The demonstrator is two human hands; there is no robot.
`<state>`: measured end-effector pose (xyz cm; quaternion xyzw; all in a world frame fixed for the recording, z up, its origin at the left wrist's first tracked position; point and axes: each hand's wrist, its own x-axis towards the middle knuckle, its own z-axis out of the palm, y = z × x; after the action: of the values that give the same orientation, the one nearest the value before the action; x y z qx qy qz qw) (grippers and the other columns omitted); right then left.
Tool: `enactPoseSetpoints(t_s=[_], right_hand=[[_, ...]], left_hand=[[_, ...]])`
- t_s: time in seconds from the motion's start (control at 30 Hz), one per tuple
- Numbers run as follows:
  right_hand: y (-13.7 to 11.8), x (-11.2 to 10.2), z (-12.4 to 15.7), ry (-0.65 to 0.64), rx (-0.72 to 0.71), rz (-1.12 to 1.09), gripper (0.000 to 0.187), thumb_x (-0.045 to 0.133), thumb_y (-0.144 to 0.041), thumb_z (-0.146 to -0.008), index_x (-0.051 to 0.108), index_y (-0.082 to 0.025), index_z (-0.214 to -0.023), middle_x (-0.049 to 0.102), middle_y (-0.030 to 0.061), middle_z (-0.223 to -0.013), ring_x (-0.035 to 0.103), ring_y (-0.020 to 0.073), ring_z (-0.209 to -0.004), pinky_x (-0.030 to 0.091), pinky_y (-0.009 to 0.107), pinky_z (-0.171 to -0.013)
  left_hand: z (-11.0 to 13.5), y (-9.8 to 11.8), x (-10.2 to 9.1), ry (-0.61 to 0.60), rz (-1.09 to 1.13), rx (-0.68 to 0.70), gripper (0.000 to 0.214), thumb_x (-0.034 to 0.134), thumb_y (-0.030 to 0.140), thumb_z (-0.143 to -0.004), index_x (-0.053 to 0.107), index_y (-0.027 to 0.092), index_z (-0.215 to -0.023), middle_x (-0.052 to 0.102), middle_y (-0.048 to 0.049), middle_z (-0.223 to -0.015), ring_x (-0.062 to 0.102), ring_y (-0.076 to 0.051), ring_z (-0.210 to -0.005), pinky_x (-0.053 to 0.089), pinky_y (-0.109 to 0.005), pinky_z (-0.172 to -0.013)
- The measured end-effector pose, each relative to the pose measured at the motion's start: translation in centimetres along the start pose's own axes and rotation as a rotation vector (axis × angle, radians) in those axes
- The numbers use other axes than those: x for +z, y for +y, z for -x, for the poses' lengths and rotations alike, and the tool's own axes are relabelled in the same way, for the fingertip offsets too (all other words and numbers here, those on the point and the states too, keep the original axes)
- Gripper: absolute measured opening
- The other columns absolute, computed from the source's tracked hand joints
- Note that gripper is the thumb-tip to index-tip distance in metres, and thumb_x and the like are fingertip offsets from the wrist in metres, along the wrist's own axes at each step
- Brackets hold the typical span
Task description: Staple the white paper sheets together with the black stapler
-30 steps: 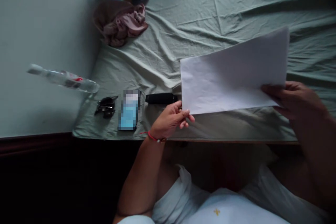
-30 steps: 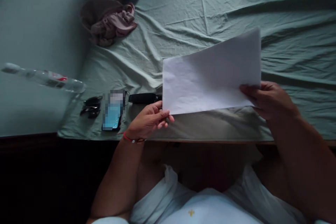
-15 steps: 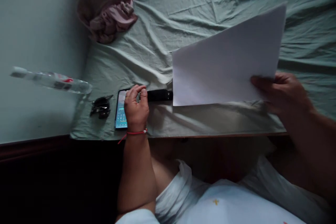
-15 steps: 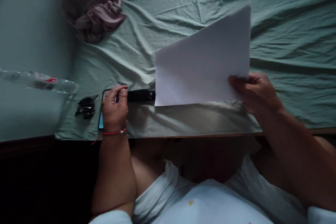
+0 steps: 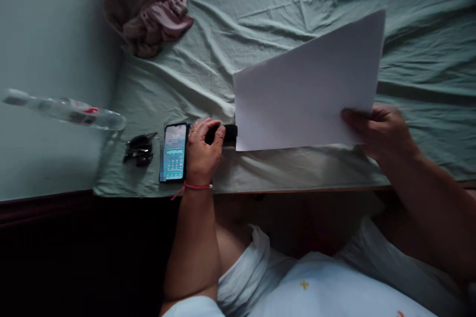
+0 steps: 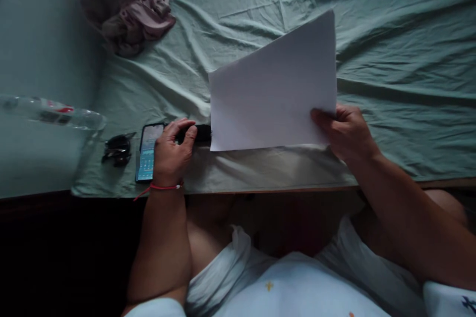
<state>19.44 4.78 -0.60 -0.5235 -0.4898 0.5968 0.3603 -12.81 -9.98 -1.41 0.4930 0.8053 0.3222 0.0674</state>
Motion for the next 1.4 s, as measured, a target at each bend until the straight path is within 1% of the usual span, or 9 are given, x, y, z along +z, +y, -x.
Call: enactPoseSetpoints(t_s=[0.33, 0.53, 0.63, 0.7, 0.8, 0.9, 1.0, 1.17, 1.4], right_hand=[[0.0, 0.1, -0.1, 0.011, 0.008, -0.03, 0.038, 0.075, -0.046, -0.051, 0.061, -0.017, -0.071, 0.055, -0.0003, -0.073, 0.048, 0.0072, -0.059, 0.04, 0.022, -0.055], [0.2, 0.0, -0.1, 0.002, 0.015, -0.027, 0.035, 0.075, -0.045, -0.053, 0.061, -0.017, -0.068, 0.054, -0.0013, -0.069, 0.047, 0.0061, -0.056, 0.039, 0.021, -0.054], [0.3, -0.2, -0.1, -0.004, 0.03, -0.018, 0.036, 0.075, -0.046, -0.053, 0.062, -0.017, -0.07, 0.056, -0.0003, -0.071, 0.049, 0.0071, -0.058, 0.041, 0.022, -0.055], [0.4, -0.2, -0.2, -0.005, 0.038, -0.014, 0.036, 0.075, -0.045, -0.052, 0.062, -0.017, -0.071, 0.057, 0.0003, -0.075, 0.051, 0.0081, -0.06, 0.042, 0.023, -0.057], [0.5, -0.2, -0.2, -0.005, 0.046, -0.01, 0.036, 0.075, -0.044, -0.052, 0.063, -0.018, -0.073, 0.058, 0.0008, -0.078, 0.052, 0.0087, -0.062, 0.043, 0.023, -0.059], [0.4, -0.1, -0.2, 0.0, 0.045, -0.01, 0.035, 0.075, -0.044, -0.053, 0.063, -0.018, -0.074, 0.059, 0.001, -0.079, 0.053, 0.0091, -0.063, 0.044, 0.024, -0.06], [0.3, -0.1, -0.1, 0.011, 0.041, -0.017, 0.036, 0.076, -0.044, -0.052, 0.063, -0.018, -0.073, 0.059, 0.0007, -0.078, 0.052, 0.0089, -0.063, 0.044, 0.024, -0.061], [0.3, -0.2, -0.1, 0.005, 0.051, -0.029, 0.038, 0.076, -0.044, -0.05, 0.063, -0.017, -0.073, 0.058, 0.0009, -0.077, 0.052, 0.0088, -0.062, 0.043, 0.024, -0.059], [0.6, -0.3, -0.4, -0.007, 0.054, -0.051, 0.036, 0.076, -0.043, -0.051, 0.063, -0.017, -0.072, 0.058, 0.0004, -0.076, 0.051, 0.0078, -0.061, 0.042, 0.022, -0.057]], left_hand=[[0.5, 1.2, -0.4, -0.093, 0.024, -0.009, 0.024, 0.062, 0.039, -0.093, 0.074, 0.021, -0.103, 0.071, -0.0136, -0.133, 0.058, -0.031, -0.137, 0.035, -0.053, -0.125], [0.7, 1.4, -1.1, -0.169, 0.047, -0.04, 0.026, 0.064, 0.04, -0.091, 0.076, 0.021, -0.104, 0.07, -0.0123, -0.135, 0.055, -0.031, -0.141, 0.037, -0.05, -0.124], [0.7, 1.4, -1.1, -0.122, 0.058, -0.029, 0.028, 0.063, 0.041, -0.094, 0.075, 0.02, -0.107, 0.068, -0.0144, -0.138, 0.055, -0.032, -0.141, 0.038, -0.051, -0.123], [0.4, 1.5, -0.8, -0.022, 0.036, -0.005, 0.03, 0.058, 0.041, -0.099, 0.074, 0.02, -0.113, 0.064, -0.015, -0.145, 0.048, -0.031, -0.147, 0.034, -0.051, -0.125], [-0.3, 1.8, -0.1, 0.077, -0.061, 0.029, 0.035, 0.048, 0.038, -0.104, 0.07, 0.022, -0.127, 0.053, -0.0122, -0.157, 0.031, -0.029, -0.158, 0.018, -0.053, -0.131], [-0.9, 2.2, 0.9, 0.019, -0.164, 0.006, 0.04, 0.044, 0.037, -0.106, 0.066, 0.026, -0.137, 0.048, -0.0082, -0.162, 0.024, -0.03, -0.16, 0.002, -0.06, -0.131], [-1.2, 2.5, 1.8, -0.086, -0.212, -0.025, 0.045, 0.041, 0.041, -0.107, 0.06, 0.029, -0.145, 0.046, -0.0073, -0.164, 0.021, -0.03, -0.161, -0.007, -0.064, -0.128], [-1.0, 2.5, 2.3, -0.139, -0.287, -0.039, 0.05, 0.04, 0.039, -0.106, 0.052, 0.029, -0.154, 0.039, -0.0083, -0.168, 0.017, -0.03, -0.162, -0.011, -0.066, -0.126], [-0.8, 2.5, 2.4, -0.152, -0.284, -0.049, 0.051, 0.043, 0.038, -0.105, 0.05, 0.029, -0.155, 0.037, -0.0078, -0.169, 0.014, -0.031, -0.163, -0.013, -0.065, -0.125]])
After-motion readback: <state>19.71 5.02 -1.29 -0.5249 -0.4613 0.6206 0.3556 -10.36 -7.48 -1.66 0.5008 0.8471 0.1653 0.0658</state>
